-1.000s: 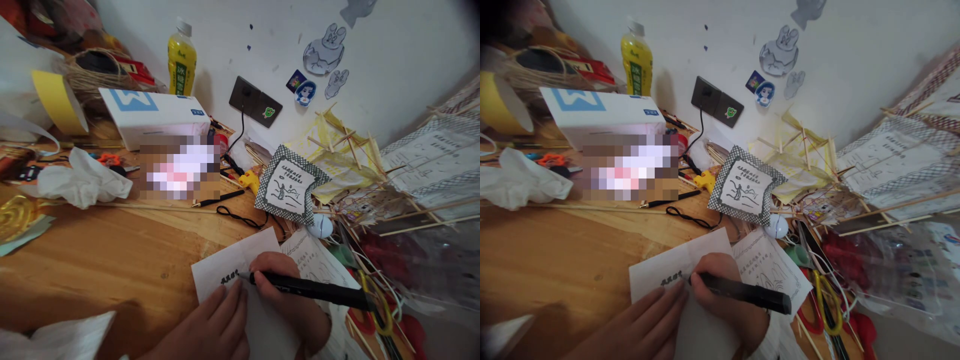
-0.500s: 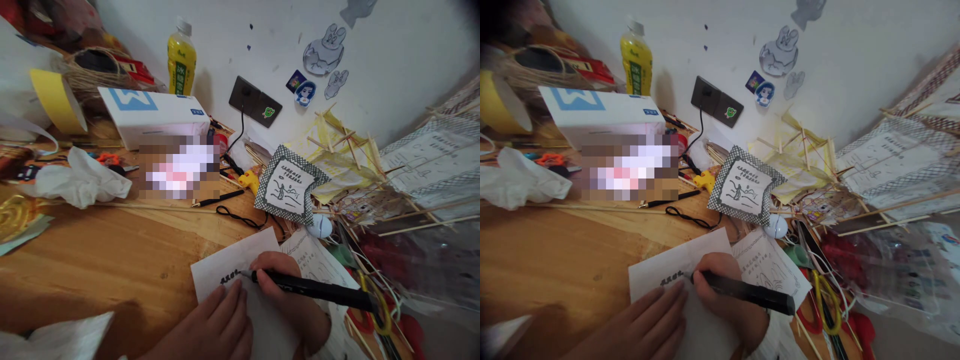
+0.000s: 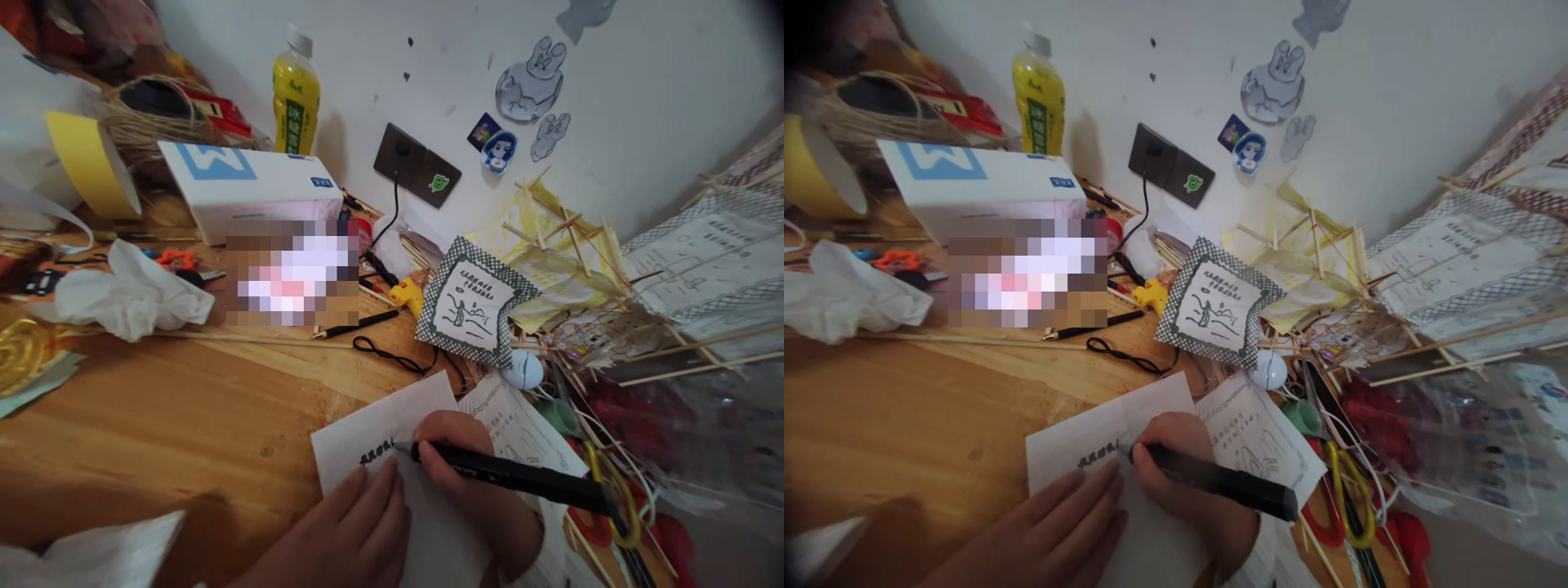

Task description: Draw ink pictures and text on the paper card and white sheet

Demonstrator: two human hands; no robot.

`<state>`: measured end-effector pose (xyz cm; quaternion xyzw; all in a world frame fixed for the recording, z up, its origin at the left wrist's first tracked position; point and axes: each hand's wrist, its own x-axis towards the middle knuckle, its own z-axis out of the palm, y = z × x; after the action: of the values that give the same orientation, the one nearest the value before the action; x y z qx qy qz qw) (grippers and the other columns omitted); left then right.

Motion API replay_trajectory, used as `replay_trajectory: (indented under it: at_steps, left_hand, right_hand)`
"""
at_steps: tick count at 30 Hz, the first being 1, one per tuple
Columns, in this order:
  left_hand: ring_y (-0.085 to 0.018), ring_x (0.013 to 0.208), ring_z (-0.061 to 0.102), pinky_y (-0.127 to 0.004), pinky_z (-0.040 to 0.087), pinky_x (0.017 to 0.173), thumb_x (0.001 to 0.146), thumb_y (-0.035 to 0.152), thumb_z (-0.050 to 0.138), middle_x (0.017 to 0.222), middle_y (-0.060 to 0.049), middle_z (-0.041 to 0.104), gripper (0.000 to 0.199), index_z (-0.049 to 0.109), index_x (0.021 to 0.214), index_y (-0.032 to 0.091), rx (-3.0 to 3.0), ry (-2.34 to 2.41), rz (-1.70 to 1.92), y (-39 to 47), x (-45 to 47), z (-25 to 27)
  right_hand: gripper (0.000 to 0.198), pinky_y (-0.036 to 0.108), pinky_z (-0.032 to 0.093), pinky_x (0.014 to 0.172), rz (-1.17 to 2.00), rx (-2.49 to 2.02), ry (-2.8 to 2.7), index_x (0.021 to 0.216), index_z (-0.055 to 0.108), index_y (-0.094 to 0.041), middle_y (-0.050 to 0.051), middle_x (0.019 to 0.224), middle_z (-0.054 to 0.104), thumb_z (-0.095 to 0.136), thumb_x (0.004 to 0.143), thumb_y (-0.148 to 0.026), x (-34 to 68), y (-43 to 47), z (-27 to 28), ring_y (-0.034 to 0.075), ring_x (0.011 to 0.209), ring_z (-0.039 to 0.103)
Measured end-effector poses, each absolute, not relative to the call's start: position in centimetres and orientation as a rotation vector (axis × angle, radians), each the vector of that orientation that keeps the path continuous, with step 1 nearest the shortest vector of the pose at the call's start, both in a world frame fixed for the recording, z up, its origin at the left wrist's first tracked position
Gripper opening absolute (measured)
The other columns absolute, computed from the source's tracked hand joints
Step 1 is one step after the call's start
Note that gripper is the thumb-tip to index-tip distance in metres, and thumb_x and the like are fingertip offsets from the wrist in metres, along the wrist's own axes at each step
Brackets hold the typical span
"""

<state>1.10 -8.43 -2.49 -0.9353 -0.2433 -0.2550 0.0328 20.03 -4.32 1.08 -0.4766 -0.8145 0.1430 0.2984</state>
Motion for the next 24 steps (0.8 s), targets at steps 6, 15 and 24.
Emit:
replay_trajectory:
  at_steps: [6, 15, 24]
  left_hand:
    - [-0.023, 0.104, 0.058, -0.034, 0.040, 0.088, 0.094, 0.020, 0.043, 0.104, -0.006, 0.071, 0.028, 0.071, 0.097, 0.015, -2.834, -0.740, -0.831, -8.34, 1.32, -2.44]
    - [-0.023, 0.105, 0.057, -0.034, 0.040, 0.089, 0.094, 0.024, 0.044, 0.107, -0.007, 0.070, 0.029, 0.070, 0.100, 0.014, -2.866, -0.732, -0.795, -8.17, 1.27, -2.50]
    - [-0.024, 0.107, 0.057, -0.035, 0.039, 0.090, 0.093, 0.021, 0.045, 0.107, -0.008, 0.070, 0.027, 0.069, 0.101, 0.014, -2.857, -0.740, -0.785, -8.24, 1.32, -2.61]
  right_hand:
    - [0.023, 0.024, 0.046, 0.049, 0.356, -1.300, -2.138, 0.060, 0.058, -0.021, 0.000, 0.051, 0.061, 0.048, 0.080, -0.022, 19.99, -4.33, 1.09, 0.015, 0.048, 0.058]
    - [0.022, 0.024, 0.048, 0.053, 0.395, -1.268, -2.158, 0.062, 0.059, -0.021, 0.001, 0.054, 0.063, 0.047, 0.080, -0.020, 20.35, -4.29, 0.74, 0.015, 0.051, 0.060]
    - [0.022, 0.024, 0.048, 0.052, 0.394, -1.272, -2.147, 0.060, 0.058, -0.021, 0.001, 0.053, 0.063, 0.047, 0.079, -0.021, 20.17, -4.28, 0.99, 0.015, 0.050, 0.059]
